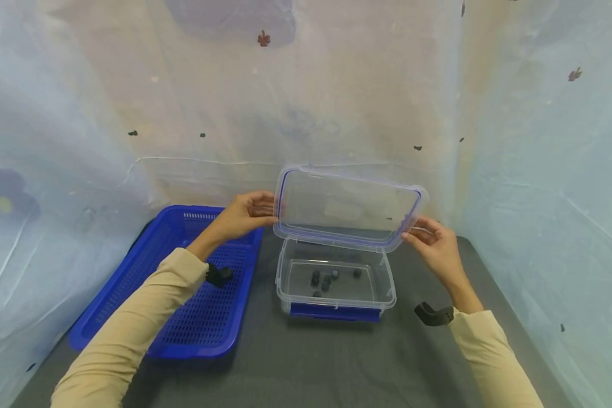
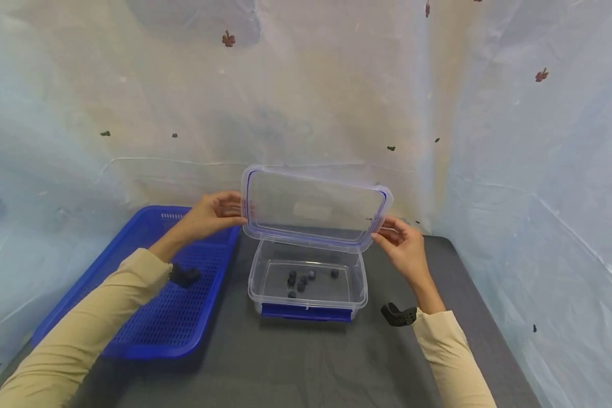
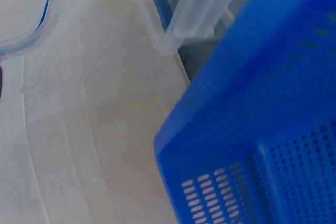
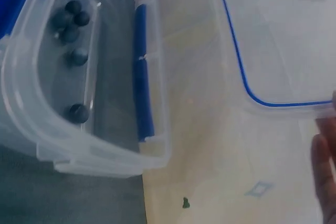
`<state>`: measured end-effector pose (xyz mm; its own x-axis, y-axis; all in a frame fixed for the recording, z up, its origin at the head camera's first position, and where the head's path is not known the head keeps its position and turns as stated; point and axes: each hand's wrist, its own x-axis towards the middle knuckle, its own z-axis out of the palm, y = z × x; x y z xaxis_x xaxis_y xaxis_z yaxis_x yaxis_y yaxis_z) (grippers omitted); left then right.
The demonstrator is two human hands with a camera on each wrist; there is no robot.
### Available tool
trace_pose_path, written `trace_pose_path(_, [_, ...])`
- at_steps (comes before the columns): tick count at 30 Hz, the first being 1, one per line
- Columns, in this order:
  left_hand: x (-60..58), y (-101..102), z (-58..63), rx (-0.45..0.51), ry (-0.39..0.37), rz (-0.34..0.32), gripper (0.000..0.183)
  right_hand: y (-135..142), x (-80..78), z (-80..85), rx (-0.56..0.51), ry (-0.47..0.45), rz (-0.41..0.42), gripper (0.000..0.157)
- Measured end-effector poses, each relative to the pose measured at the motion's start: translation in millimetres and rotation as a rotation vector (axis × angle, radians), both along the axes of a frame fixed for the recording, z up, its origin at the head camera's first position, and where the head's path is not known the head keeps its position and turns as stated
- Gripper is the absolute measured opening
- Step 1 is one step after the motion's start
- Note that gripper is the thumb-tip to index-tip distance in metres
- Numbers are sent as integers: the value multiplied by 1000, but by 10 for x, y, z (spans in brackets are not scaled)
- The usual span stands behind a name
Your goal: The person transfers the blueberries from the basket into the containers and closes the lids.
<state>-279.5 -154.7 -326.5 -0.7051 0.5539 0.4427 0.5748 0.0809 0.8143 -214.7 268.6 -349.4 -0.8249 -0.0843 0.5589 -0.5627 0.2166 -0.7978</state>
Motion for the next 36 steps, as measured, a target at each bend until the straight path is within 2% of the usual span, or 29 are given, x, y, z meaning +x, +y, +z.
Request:
trace_pose_path(2, [8,0,15,-13,74,6,34,-19,21,9,27,60,1,33])
trace_pose_path(4, [13,0,35,-60,178,27,34,-61,71,47,87,113,-39,31])
trace_pose_path(8, [-18,-2,45,-188,490,73,40,-78,104,41,214,240,-84,37])
trace_pose_path(11, [-65,1,19,-235,697,35,45,7,39,-79,308,364,-82,36])
trace_pose_path(15, [-81,19,-23,-318,843,-16,44,68,12,-176,471,521,-121,32])
trace_pose_path(18, [-71,40,-68,-425,906,-29,42,77,13,-216,590,608,-126,41])
trace_pose_path(21, [-68,83,-122,-548,964,-43,41,73,16,-257,665,644,-117,56])
trace_pose_path(25, [-79,165,-190,-668,1010,-77,37,67,13,-319,730,668,-113,58])
trace_pose_path(29, [-106,217,-264,-725,1012,-101,35,60,11,-395,812,674,-122,57])
trace_pose_path(36, [-127,284,-375,-837,977,-114,35,46,10,-544,913,629,-113,53])
